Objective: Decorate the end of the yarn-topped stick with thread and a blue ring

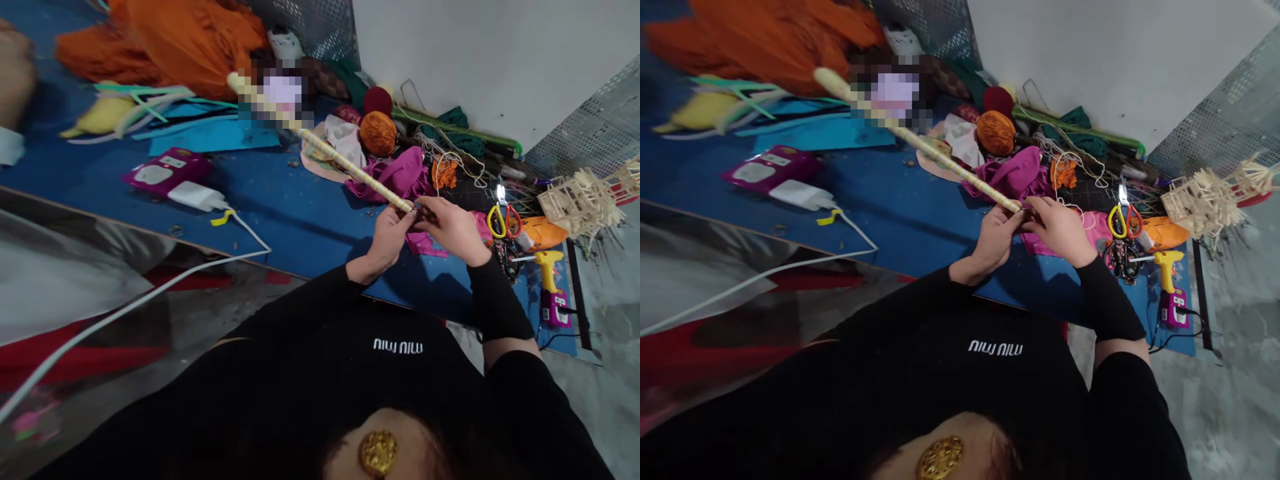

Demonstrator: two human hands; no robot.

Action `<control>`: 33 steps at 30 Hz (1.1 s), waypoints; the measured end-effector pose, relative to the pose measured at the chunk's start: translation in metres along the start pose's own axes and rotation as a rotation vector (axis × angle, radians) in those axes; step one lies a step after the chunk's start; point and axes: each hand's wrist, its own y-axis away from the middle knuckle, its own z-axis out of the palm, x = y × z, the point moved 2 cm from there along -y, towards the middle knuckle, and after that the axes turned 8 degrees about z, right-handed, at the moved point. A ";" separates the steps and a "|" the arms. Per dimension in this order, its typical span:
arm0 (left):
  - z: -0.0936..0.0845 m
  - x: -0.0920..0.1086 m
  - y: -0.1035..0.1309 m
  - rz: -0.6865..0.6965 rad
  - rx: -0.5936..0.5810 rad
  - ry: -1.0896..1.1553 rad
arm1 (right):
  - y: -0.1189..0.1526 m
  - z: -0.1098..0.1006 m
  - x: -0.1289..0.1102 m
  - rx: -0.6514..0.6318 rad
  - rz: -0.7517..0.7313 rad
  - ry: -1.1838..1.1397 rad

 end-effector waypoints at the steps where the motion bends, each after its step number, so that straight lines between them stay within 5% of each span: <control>1: -0.001 0.000 0.000 0.007 0.008 -0.004 | 0.001 0.002 -0.001 0.005 0.018 0.064; 6: -0.004 0.003 0.003 -0.048 0.042 0.020 | 0.004 0.005 -0.003 0.095 0.002 0.258; 11: -0.003 0.002 0.001 -0.159 0.075 -0.012 | 0.002 0.016 0.004 0.180 0.035 0.085; 15: -0.005 0.009 -0.001 -0.252 -0.054 -0.060 | 0.000 0.019 0.016 0.227 0.059 -0.103; 18: -0.011 0.023 0.003 -0.271 -0.265 -0.290 | -0.003 0.021 0.026 0.239 0.061 -0.168; 20: -0.017 0.038 0.002 -0.132 -0.443 -0.653 | -0.006 0.021 0.030 0.240 0.060 -0.195; 23: -0.023 0.065 -0.015 0.420 -0.410 -1.191 | -0.008 0.021 0.032 0.244 0.061 -0.213; 25: -0.021 0.072 -0.034 0.551 -0.545 -1.395 | -0.008 0.020 0.031 0.240 0.059 -0.211; 27: -0.017 0.069 -0.053 0.448 -0.812 -1.417 | -0.008 0.018 0.030 0.227 0.050 -0.203; 29: -0.012 0.066 -0.069 0.294 -0.945 -1.315 | -0.006 0.017 0.030 0.220 0.037 -0.188; 33: -0.003 0.063 -0.080 0.104 -0.984 -1.045 | -0.005 0.019 0.027 0.248 0.028 -0.109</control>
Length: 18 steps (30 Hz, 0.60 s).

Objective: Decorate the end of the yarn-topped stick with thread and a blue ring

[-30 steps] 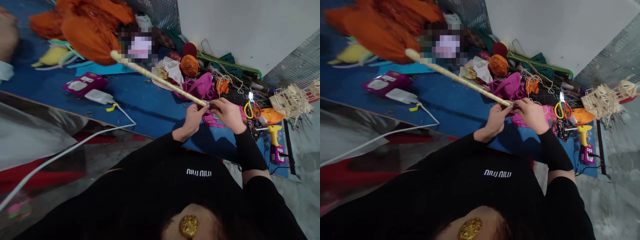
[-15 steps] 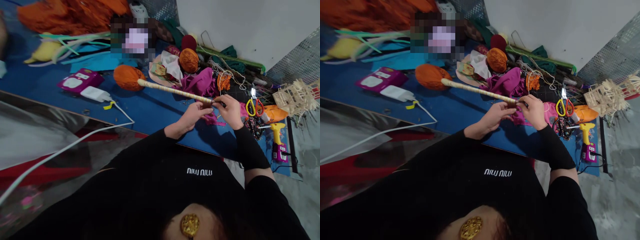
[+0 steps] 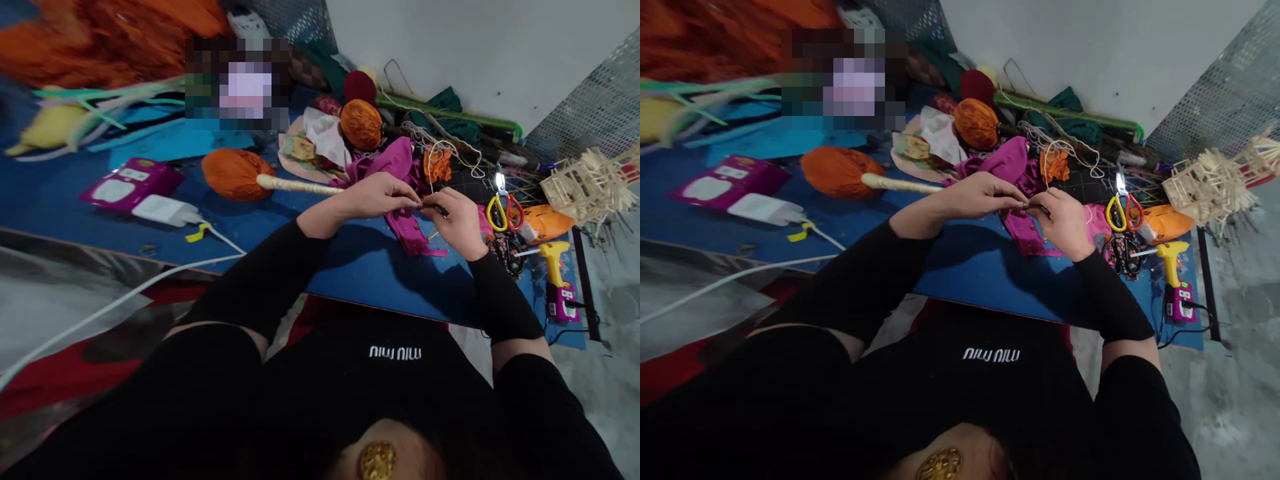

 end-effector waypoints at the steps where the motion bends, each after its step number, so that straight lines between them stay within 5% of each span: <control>1: 0.000 0.001 -0.001 -0.005 0.011 0.046 | 0.000 0.000 -0.001 0.004 0.000 0.027; 6: -0.003 0.004 -0.002 -0.017 0.152 0.023 | -0.007 -0.026 0.005 0.044 -0.106 0.068; 8: -0.007 0.008 -0.002 -0.010 0.208 -0.019 | -0.012 -0.049 0.024 0.223 -0.084 -0.134; 10: -0.012 0.014 -0.003 0.004 0.241 -0.026 | -0.016 -0.069 0.053 0.546 0.079 -0.469; 12: -0.016 0.023 -0.006 0.025 0.249 0.005 | -0.018 -0.074 0.075 0.693 0.239 -0.724; 14: -0.018 0.031 -0.011 0.046 0.245 0.059 | -0.022 -0.062 0.079 0.507 0.284 -0.818; 18: -0.018 0.039 -0.022 0.069 0.229 0.113 | -0.020 -0.019 0.045 -0.131 0.238 -0.790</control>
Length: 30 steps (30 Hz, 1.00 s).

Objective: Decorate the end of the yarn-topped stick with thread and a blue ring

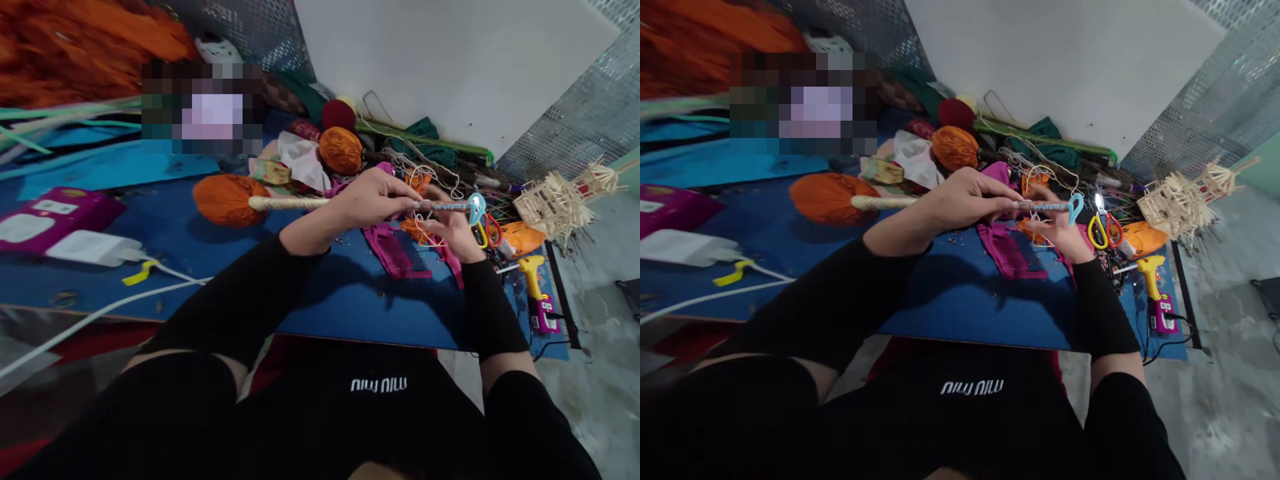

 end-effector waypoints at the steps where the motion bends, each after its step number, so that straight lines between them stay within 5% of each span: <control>1: 0.001 0.000 -0.002 0.002 -0.008 -0.002 | 0.001 0.010 0.000 -0.097 0.077 -0.002; 3: 0.002 -0.001 -0.003 0.001 -0.029 -0.013 | 0.003 0.016 -0.001 -0.163 0.194 -0.046; 5: 0.005 -0.004 -0.004 -0.001 -0.064 -0.031 | 0.002 0.004 -0.004 -0.077 0.213 -0.096; 9: 0.018 -0.009 -0.003 0.016 -0.164 -0.033 | 0.001 -0.033 -0.016 0.094 0.106 -0.029; 12: 0.031 -0.014 -0.004 0.026 -0.228 -0.033 | 0.009 -0.043 -0.032 0.152 0.002 0.205; 16: 0.038 -0.022 -0.005 0.032 -0.125 -0.210 | 0.031 -0.018 -0.058 0.294 -0.206 0.687; 20: 0.032 -0.025 -0.008 0.042 -0.009 -0.287 | 0.048 0.023 -0.066 0.297 -0.300 1.068; 26: 0.012 -0.020 -0.012 0.045 0.025 -0.120 | 0.049 0.038 -0.052 0.316 -0.364 1.115; 30: 0.003 -0.021 -0.013 -0.022 0.009 0.030 | 0.042 0.044 -0.034 0.195 -0.444 1.255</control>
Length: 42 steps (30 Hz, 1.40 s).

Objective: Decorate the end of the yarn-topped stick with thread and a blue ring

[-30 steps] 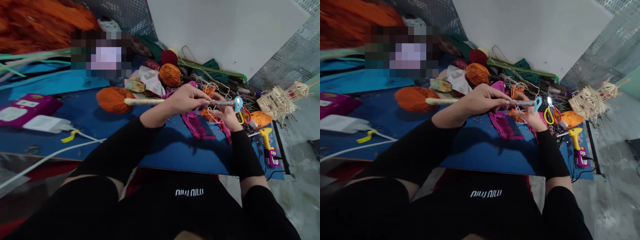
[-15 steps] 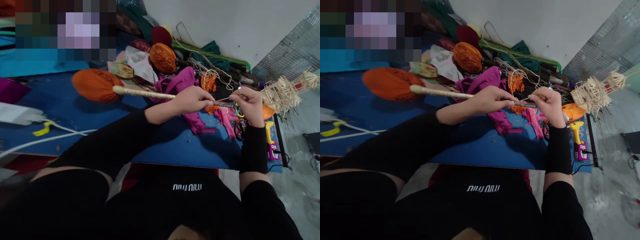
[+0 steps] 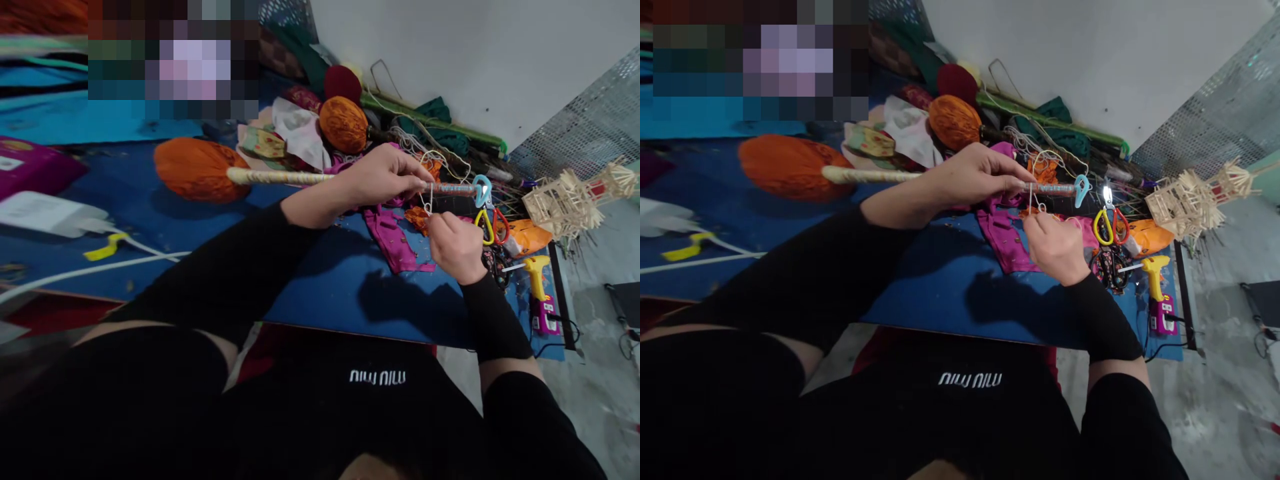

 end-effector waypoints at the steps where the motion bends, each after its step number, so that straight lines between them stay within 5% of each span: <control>1: -0.001 -0.001 0.000 -0.011 -0.017 0.025 | 0.000 0.007 0.000 -0.026 -0.026 0.037; 8: 0.001 0.000 0.000 -0.015 -0.038 -0.159 | -0.004 0.038 0.013 -0.034 0.062 0.023; 15: 0.009 0.014 0.004 0.038 -0.059 -0.223 | -0.015 0.057 0.052 -0.010 0.403 -0.854; 25: 0.023 0.001 0.008 -0.009 -0.292 -0.057 | -0.028 0.036 0.078 -0.166 0.598 -1.110; 29: 0.038 -0.009 0.009 0.050 -0.361 -0.168 | -0.027 0.026 0.082 -0.124 0.468 -0.921; 34: 0.052 -0.025 0.011 0.019 -0.384 -0.300 | -0.021 0.012 0.059 -0.059 0.301 -0.479; 42: 0.045 -0.025 0.003 0.030 -0.308 -0.464 | -0.007 0.001 0.015 -0.037 0.170 0.085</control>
